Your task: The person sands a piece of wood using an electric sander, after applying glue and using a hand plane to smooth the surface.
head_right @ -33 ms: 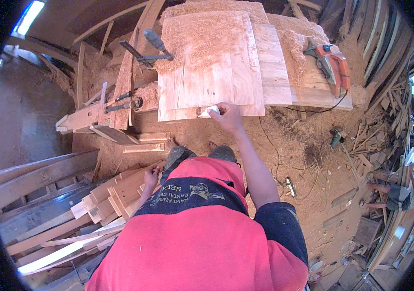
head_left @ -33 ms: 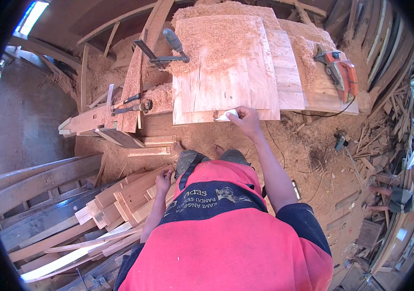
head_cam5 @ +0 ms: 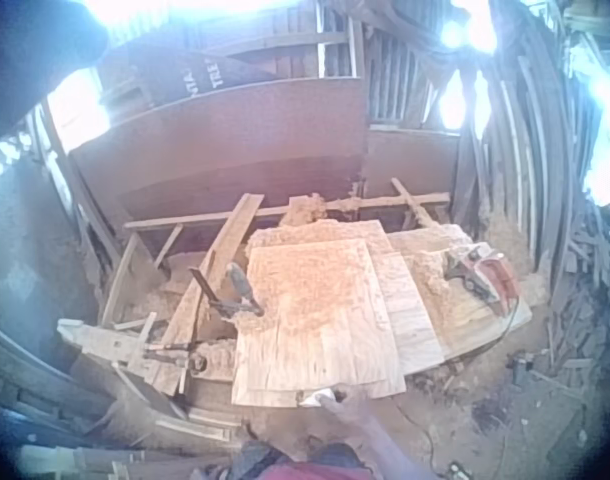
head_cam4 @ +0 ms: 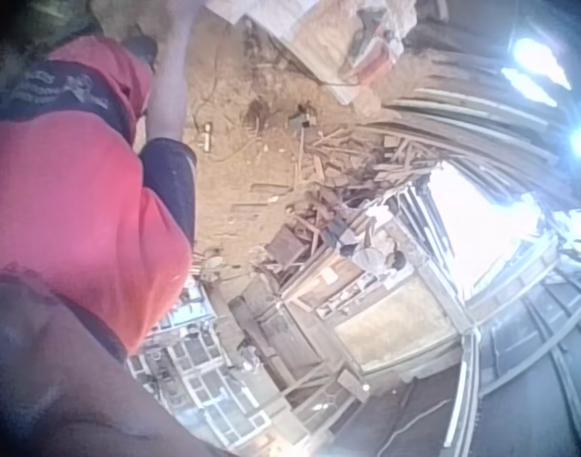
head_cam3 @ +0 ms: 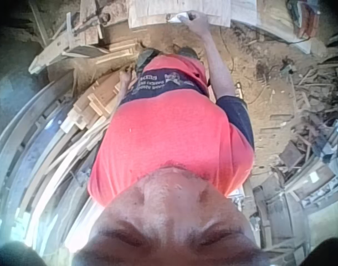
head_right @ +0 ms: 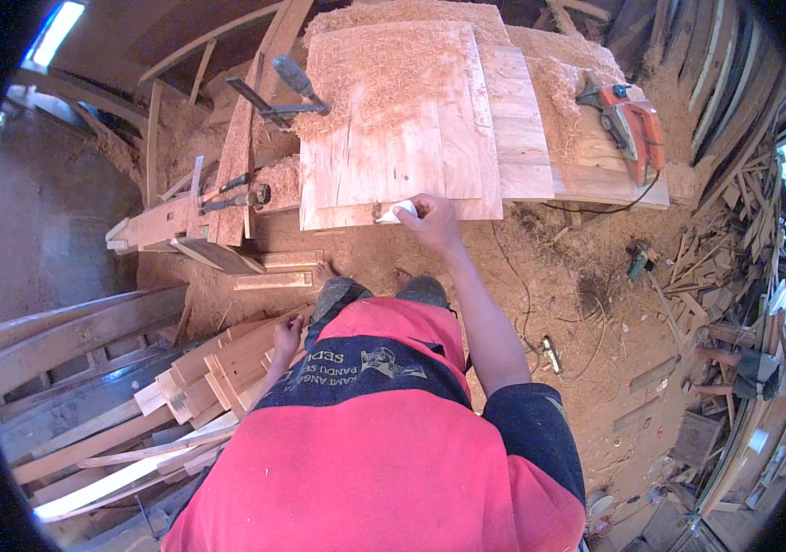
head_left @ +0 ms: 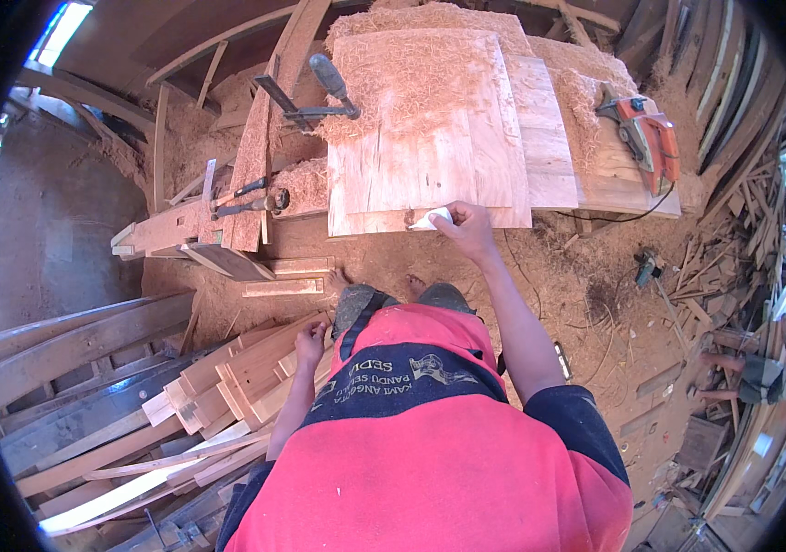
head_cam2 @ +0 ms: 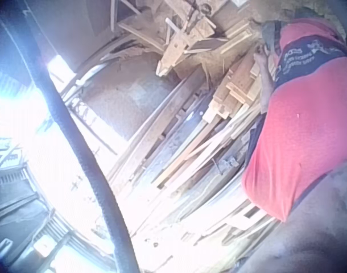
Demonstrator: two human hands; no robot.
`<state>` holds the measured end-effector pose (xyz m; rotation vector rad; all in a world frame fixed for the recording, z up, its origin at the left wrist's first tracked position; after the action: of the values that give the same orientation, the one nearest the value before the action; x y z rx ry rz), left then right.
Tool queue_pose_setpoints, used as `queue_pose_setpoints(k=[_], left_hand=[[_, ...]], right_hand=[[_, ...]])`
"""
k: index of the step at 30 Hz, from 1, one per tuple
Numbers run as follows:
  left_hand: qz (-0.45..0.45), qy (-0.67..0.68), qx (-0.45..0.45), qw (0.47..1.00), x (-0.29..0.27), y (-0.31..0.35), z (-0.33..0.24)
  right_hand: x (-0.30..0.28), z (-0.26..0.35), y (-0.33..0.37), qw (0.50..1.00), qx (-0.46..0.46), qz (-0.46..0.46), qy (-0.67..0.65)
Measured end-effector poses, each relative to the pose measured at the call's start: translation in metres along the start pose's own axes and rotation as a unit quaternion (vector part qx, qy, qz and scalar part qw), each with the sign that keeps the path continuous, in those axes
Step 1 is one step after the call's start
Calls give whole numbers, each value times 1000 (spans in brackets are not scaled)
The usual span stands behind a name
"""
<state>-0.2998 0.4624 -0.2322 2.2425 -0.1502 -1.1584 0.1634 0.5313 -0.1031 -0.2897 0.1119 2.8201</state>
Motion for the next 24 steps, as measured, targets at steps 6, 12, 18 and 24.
queue_pose_setpoints(k=[6, 12, 18, 24], left_hand=[[4, -5, 4, 1000, 2, -6, 5], [2, 0, -8, 1000, 1, -5, 5], [1, 4, -15, 1000, 0, -2, 2], [5, 13, -7, 1000, 0, 0, 3]], right_hand=[[0, -8, -2, 1000, 8, 0, 13], [1, -5, -1, 1000, 18, -23, -13], [1, 5, 1, 1000, 1, -30, -1], [1, 1, 0, 1000, -9, -21, 6]])
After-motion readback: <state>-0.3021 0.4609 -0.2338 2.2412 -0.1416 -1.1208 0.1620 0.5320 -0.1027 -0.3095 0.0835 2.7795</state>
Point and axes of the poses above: each hand's wrist, its own y-axis away from the middle knuckle, its own x-axis out of the palm, z = x × y, the point moved 3 cm from there along -y, towards the middle knuckle, and after that the axes turned 4 degrees about -x, right-handed, at the moved point
